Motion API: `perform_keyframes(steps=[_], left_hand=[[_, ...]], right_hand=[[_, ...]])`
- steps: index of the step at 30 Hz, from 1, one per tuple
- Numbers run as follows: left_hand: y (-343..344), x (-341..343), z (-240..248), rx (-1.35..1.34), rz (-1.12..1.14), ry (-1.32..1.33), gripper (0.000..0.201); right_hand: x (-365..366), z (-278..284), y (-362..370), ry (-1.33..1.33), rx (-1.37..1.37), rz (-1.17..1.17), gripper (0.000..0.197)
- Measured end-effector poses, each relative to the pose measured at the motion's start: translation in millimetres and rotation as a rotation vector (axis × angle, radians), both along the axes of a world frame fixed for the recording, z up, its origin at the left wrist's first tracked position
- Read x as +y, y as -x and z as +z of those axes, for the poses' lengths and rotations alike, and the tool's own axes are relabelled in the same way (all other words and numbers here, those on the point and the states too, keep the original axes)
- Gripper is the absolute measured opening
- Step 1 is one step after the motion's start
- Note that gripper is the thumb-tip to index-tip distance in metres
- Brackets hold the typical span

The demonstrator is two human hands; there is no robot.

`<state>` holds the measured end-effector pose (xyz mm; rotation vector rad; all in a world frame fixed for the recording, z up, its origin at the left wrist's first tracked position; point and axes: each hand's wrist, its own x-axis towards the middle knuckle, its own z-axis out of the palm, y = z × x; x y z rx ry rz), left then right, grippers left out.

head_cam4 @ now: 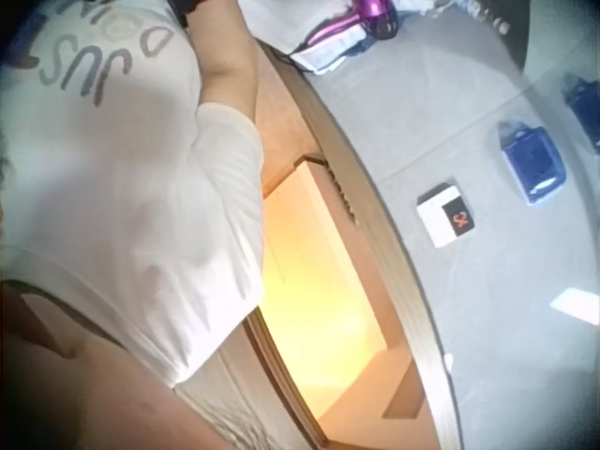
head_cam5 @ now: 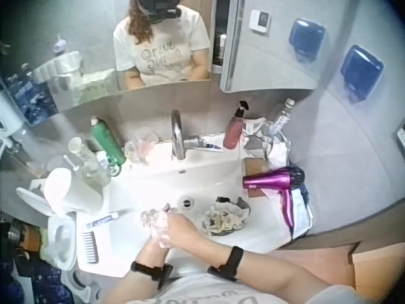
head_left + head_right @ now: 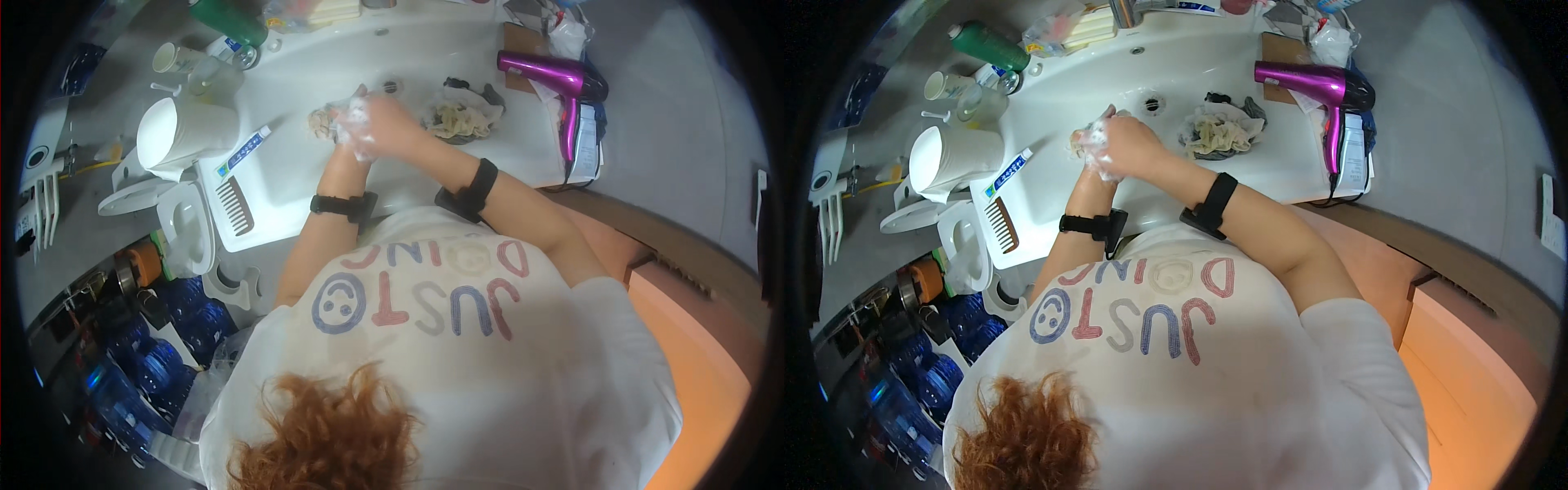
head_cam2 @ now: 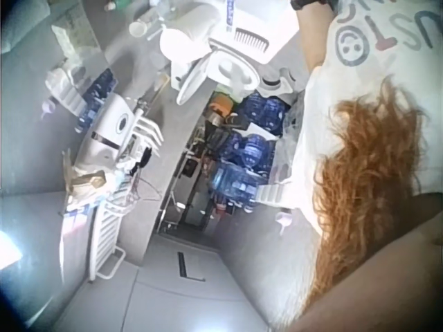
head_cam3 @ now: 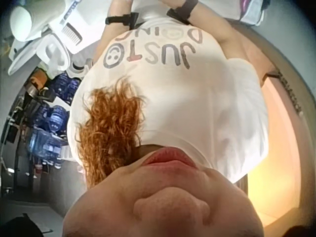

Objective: Hand-washing small items of clothing with soap in a bathroom sink.

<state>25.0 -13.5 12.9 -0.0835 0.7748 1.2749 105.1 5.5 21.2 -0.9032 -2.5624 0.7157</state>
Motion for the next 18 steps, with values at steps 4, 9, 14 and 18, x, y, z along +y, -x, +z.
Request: perform_keyframes(steps=[4,9,14,18], left_hand=[[-4,0,-14,0.078,-0.042,-0.021,0.034],[1,-12,-30,0.140,-0.082,-0.129,0.034],[24,-8,-31,0.012,-0.204,-0.264,0.036],[31,15,-6,-0.018,-0.221,-0.053,0.032]], right_hand=[[20,8,-6,0.220,-0.202,-0.313,0.026],[-5,19,9,0.081,-0.047,-0.222,0.034],[47,-15,-19,0.092,-0.155,-0.288,0.040],[52,-49,-20,0.236,-0.359,-0.199,0.041]])
